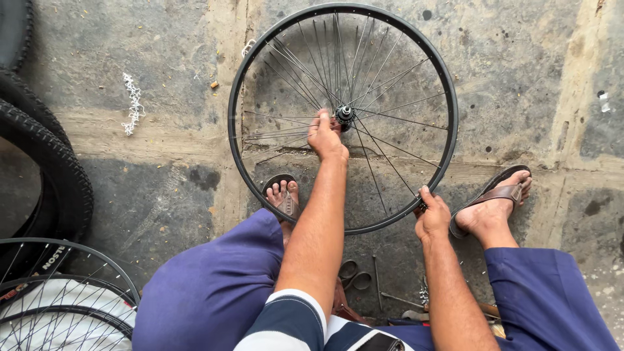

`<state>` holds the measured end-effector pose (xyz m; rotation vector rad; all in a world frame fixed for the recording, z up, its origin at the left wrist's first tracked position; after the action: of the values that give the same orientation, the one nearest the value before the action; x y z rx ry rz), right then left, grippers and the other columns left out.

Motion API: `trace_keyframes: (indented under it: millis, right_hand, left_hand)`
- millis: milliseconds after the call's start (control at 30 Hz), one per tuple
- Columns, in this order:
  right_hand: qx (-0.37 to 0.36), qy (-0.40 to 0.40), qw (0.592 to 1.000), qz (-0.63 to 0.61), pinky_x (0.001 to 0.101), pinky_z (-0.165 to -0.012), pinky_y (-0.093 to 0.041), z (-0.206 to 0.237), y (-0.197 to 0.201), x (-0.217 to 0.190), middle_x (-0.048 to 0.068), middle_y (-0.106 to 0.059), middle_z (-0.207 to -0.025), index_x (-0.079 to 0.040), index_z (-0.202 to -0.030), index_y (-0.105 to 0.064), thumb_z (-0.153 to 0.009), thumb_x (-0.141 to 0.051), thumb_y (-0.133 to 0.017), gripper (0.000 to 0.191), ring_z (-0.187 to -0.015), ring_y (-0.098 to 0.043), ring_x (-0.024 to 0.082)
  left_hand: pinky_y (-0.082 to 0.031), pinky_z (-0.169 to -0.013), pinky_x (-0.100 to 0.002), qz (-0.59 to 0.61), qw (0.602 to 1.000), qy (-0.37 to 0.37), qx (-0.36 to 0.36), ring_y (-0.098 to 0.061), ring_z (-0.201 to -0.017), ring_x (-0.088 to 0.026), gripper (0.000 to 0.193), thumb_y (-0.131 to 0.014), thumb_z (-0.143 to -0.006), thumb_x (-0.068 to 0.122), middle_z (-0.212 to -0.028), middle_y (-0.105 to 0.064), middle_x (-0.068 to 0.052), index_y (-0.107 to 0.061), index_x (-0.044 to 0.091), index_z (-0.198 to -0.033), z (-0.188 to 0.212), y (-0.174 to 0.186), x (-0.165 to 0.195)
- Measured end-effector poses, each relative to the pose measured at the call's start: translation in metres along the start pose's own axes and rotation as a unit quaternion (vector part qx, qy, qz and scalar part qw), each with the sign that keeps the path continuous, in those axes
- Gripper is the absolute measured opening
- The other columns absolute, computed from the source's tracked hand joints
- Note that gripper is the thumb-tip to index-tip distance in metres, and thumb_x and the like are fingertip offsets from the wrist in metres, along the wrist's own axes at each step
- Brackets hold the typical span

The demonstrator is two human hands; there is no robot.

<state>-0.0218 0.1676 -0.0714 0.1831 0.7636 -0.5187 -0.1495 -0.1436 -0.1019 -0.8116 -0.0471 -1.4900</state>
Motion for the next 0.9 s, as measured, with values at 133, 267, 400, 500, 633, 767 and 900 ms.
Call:
trace_keyframes:
  millis: [133,267,400,500,633,767,900]
  right_hand:
    - [0.001,0.0,1.0,0.002,0.0295,-0.071,-0.047,0.001,0.001,-0.002,-0.003,-0.065,-0.091,-0.01,-0.104,-0.067,-0.096,-0.022,-0.073,0.016,-0.079,-0.059,0.01]
    - [-0.011,0.001,1.0,0.005,0.03,-0.071,-0.048,0.004,-0.001,0.001,-0.003,-0.063,-0.089,-0.009,-0.103,-0.066,-0.097,-0.022,-0.073,0.016,-0.079,-0.059,0.011]
    - [-0.006,0.001,1.0,0.009,0.0286,-0.071,-0.047,0.004,0.0,0.001,-0.003,-0.064,-0.089,-0.009,-0.104,-0.067,-0.098,-0.022,-0.073,0.015,-0.078,-0.058,0.01]
    - [-0.004,-0.001,1.0,0.01,0.0283,-0.071,-0.047,0.003,0.0,0.001,-0.003,-0.065,-0.088,-0.009,-0.103,-0.068,-0.098,-0.022,-0.072,0.015,-0.078,-0.058,0.01]
    - [0.003,-0.009,1.0,0.008,0.0287,-0.07,-0.047,0.005,-0.001,0.002,-0.003,-0.064,-0.087,-0.01,-0.103,-0.067,-0.097,-0.022,-0.072,0.014,-0.077,-0.059,0.01]
    - [-0.007,-0.004,1.0,0.007,0.0288,-0.07,-0.046,0.007,-0.004,0.001,-0.003,-0.063,-0.085,-0.01,-0.102,-0.067,-0.098,-0.021,-0.072,0.013,-0.076,-0.057,0.01]
    - [-0.009,-0.002,1.0,0.005,0.0288,-0.07,-0.046,0.008,-0.005,-0.001,-0.003,-0.062,-0.084,-0.011,-0.101,-0.066,-0.098,-0.021,-0.072,0.012,-0.075,-0.057,0.01]
  left_hand:
    - [-0.055,-0.075,-0.031,0.003,0.997,0.066,-0.026,-0.068,-0.089,-0.016,0.023,-0.06,-0.094,0.01,-0.1,-0.066,-0.001,-0.061,0.01,-0.117,-0.003,-0.004,0.011]
    - [-0.053,-0.076,-0.03,-0.045,0.992,0.076,-0.093,-0.064,-0.09,-0.014,0.028,-0.059,-0.093,0.006,-0.108,-0.065,0.001,-0.059,0.012,-0.121,-0.006,-0.015,0.012]
    - [-0.054,-0.077,-0.029,-0.077,0.986,0.073,-0.13,-0.064,-0.089,-0.011,0.025,-0.059,-0.095,0.005,-0.105,-0.068,0.001,-0.063,0.011,-0.118,-0.011,-0.02,0.009]
    - [-0.049,-0.071,-0.026,-0.081,0.985,0.062,-0.137,-0.06,-0.081,-0.009,0.019,-0.061,-0.096,0.007,-0.1,-0.068,0.004,-0.067,0.013,-0.114,-0.011,-0.019,0.006]
    - [-0.043,-0.064,-0.022,-0.041,0.988,0.024,-0.15,-0.054,-0.073,-0.006,0.017,-0.064,-0.098,0.005,-0.091,-0.063,0.007,-0.07,0.014,-0.11,-0.004,-0.02,0.008]
    - [-0.041,-0.066,-0.021,-0.056,0.988,0.028,-0.138,-0.056,-0.076,-0.005,0.015,-0.065,-0.098,0.007,-0.091,-0.063,0.007,-0.069,0.015,-0.11,-0.002,-0.02,0.006]
    - [-0.041,-0.068,-0.021,-0.102,0.987,-0.011,-0.12,-0.054,-0.08,-0.004,0.025,-0.069,-0.094,0.004,-0.095,-0.061,0.007,-0.072,0.012,-0.118,-0.007,-0.019,0.009]
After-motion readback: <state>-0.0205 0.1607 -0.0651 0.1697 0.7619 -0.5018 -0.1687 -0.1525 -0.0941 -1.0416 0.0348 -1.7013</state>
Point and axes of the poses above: each hand's wrist, its own z-axis away from the middle knuckle, its own y-axis out of the back of the hand, x = y × z, the point moved 6 cm from there along -z, towards the middle knuckle
